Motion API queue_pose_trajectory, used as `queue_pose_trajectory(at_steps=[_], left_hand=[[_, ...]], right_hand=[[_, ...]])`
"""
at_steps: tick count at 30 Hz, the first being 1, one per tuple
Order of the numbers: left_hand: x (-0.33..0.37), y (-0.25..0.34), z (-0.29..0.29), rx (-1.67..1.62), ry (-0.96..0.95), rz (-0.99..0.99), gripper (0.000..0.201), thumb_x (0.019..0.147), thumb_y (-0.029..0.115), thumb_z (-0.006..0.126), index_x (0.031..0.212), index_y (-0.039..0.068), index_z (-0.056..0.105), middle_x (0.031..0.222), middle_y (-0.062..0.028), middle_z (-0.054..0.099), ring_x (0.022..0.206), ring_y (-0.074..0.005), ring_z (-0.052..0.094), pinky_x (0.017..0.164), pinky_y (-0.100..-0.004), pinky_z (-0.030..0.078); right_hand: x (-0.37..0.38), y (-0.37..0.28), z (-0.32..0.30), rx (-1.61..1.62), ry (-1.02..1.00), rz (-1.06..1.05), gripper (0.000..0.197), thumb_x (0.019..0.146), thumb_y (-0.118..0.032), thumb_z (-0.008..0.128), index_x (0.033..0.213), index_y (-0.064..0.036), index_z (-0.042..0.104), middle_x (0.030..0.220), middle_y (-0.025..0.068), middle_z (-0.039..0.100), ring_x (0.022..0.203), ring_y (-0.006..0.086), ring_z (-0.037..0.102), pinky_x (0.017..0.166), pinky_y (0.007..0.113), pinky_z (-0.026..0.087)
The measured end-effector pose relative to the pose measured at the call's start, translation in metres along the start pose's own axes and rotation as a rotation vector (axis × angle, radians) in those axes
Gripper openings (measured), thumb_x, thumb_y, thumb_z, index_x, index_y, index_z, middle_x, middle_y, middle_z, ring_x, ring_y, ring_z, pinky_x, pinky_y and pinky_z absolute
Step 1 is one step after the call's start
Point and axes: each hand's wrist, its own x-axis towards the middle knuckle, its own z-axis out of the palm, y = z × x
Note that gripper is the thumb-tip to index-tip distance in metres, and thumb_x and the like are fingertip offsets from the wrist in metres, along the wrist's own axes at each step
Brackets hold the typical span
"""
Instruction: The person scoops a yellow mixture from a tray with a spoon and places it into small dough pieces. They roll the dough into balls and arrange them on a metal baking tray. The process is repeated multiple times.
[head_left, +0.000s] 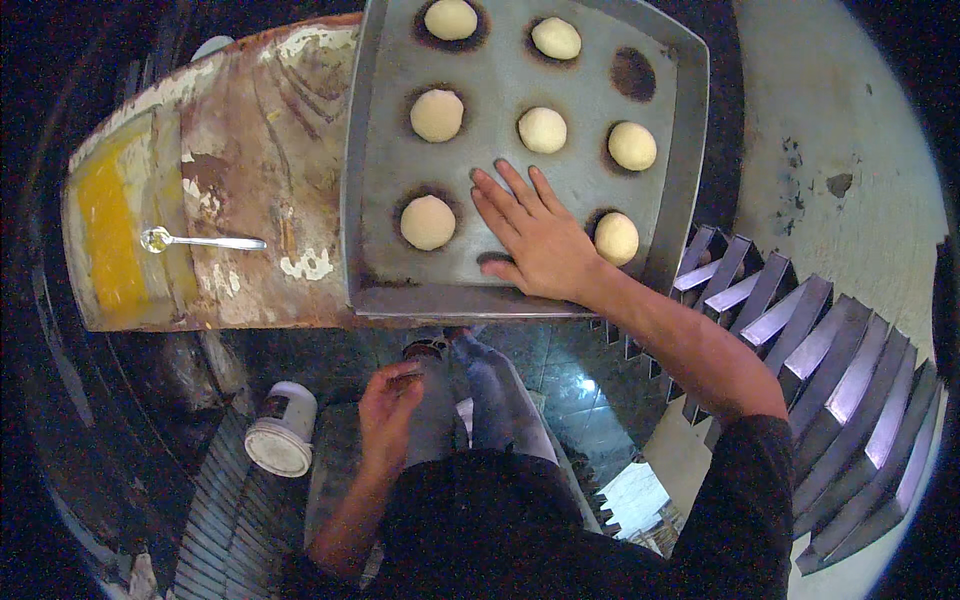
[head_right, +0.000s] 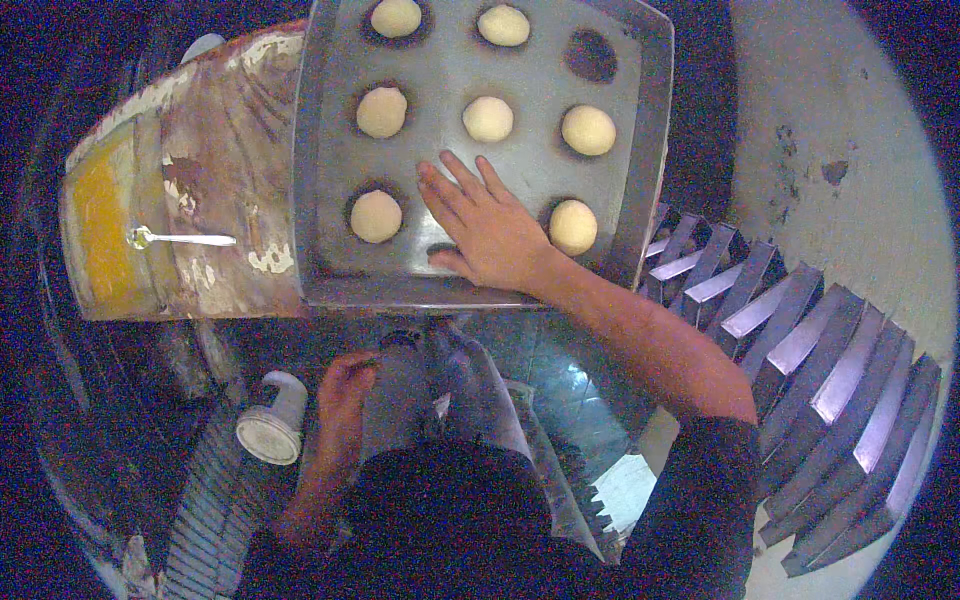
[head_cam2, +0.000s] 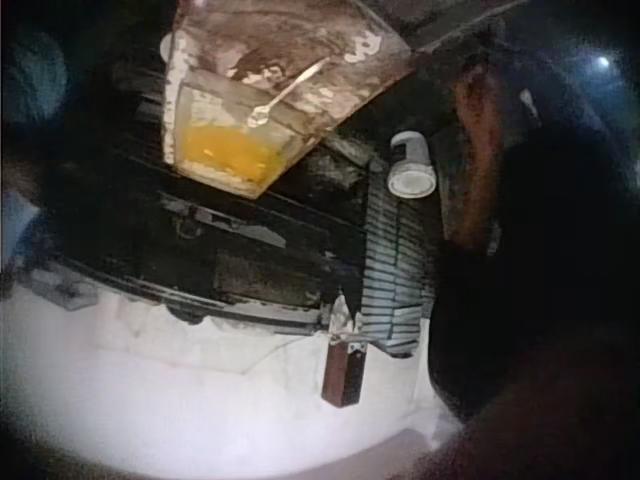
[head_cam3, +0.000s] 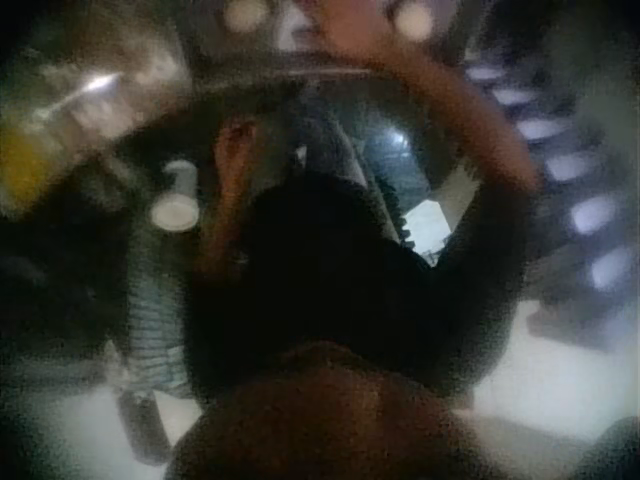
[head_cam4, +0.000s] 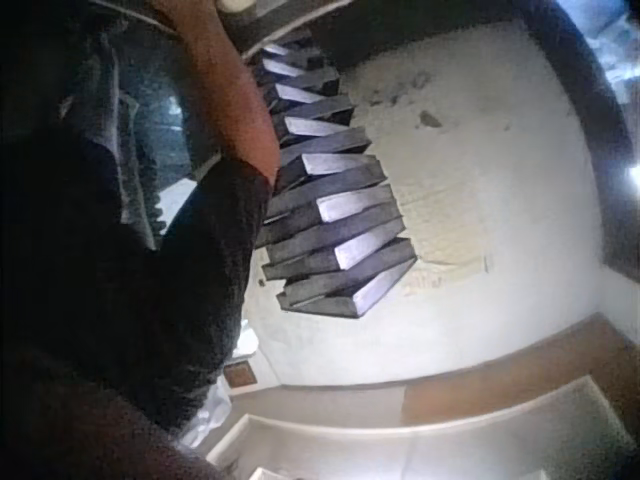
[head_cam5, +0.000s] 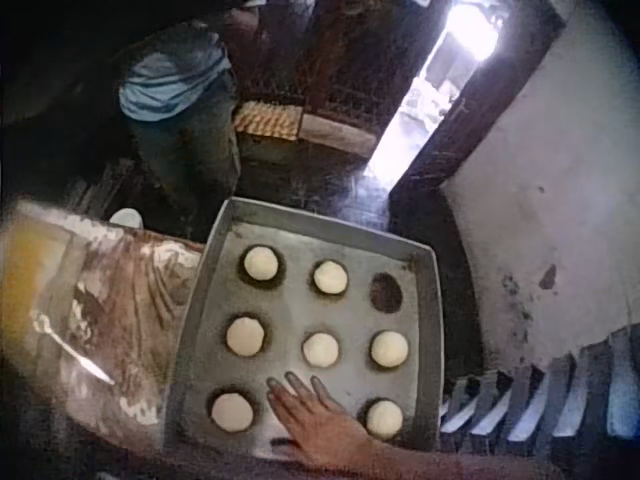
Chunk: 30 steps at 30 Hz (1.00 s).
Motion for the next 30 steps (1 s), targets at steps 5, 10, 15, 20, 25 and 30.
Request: queue_pose_trajectory(at_steps=[5,10,15,20,25,30], left_hand=[[0.007,0.021,-0.007,-0.008,-0.074,0.069,0.027,0.096,0.007,0.07,0.122,0.003,0.065,0.119,-0.0051,0.068,0.11,-0.0151,0.062,0.1,-0.0325,0.049],[0.01,0.032,-0.004,0.041,-0.084,0.099,0.019,0.098,0.008,0.069,0.116,0.004,0.066,0.116,-0.0041,0.068,0.107,-0.014,0.062,0.098,-0.0318,0.049],[0.006,0.022,-0.002,0.209,-0.225,0.206,0.013,0.097,0.011,0.07,0.107,0.002,0.066,0.108,-0.0059,0.068,0.098,-0.014,0.061,0.093,-0.0309,0.048],[-0.011,0.066,0.095,0.249,-0.067,0.658,0.022,0.093,0.017,0.074,0.107,0.002,0.066,0.103,-0.008,0.066,0.095,-0.0209,0.063,0.09,-0.0351,0.05],[-0.06,0.064,0.143,0.262,0.161,0.921,0.017,0.094,0.016,0.071,0.092,0.001,0.064,0.089,-0.0169,0.065,0.079,-0.0305,0.065,0.069,-0.0387,0.051],[-0.123,0.069,0.092,0.289,-0.23,0.618,0.028,0.084,0.017,0.08,0.104,0.003,0.066,0.092,-0.011,0.068,0.087,-0.0236,0.068,0.078,-0.0398,0.054]], right_hand=[[-0.001,0.007,-0.005,0.103,0.027,0.068,0.077,0.094,-0.048,0.063,0.151,0.0,0.044,0.168,0.0159,0.027,0.156,0.0372,0.022,0.125,0.058,0.021],[-0.013,-0.003,-0.022,0.516,0.166,0.361,0.059,0.095,-0.036,0.066,0.143,-0.0025,0.055,0.153,0.0215,0.047,0.143,0.04,0.042,0.117,0.052,0.036],[-0.12,0.015,-0.012,0.119,0.511,0.817,0.038,0.094,-0.028,0.071,0.118,0.0016,0.068,0.12,0.023,0.068,0.109,0.0388,0.067,0.097,0.046,0.052],[-0.121,-0.035,0.0,0.673,0.75,0.929,0.047,0.083,-0.01,0.083,0.123,-0.0012,0.061,0.113,0.0135,0.069,0.095,0.0229,0.066,0.082,0.035,0.053],[-0.156,-0.218,-0.039,1.29,0.896,0.866,0.027,0.103,-0.02,0.063,0.118,0.0023,0.066,0.112,0.0085,0.069,0.103,0.0175,0.066,0.09,0.028,0.052],[-0.157,-0.264,-0.051,1.324,1.04,0.872,0.039,0.107,-0.039,0.054,0.088,-0.0058,0.061,0.087,0.0021,0.065,0.076,0.0108,0.059,0.065,0.028,0.046]])
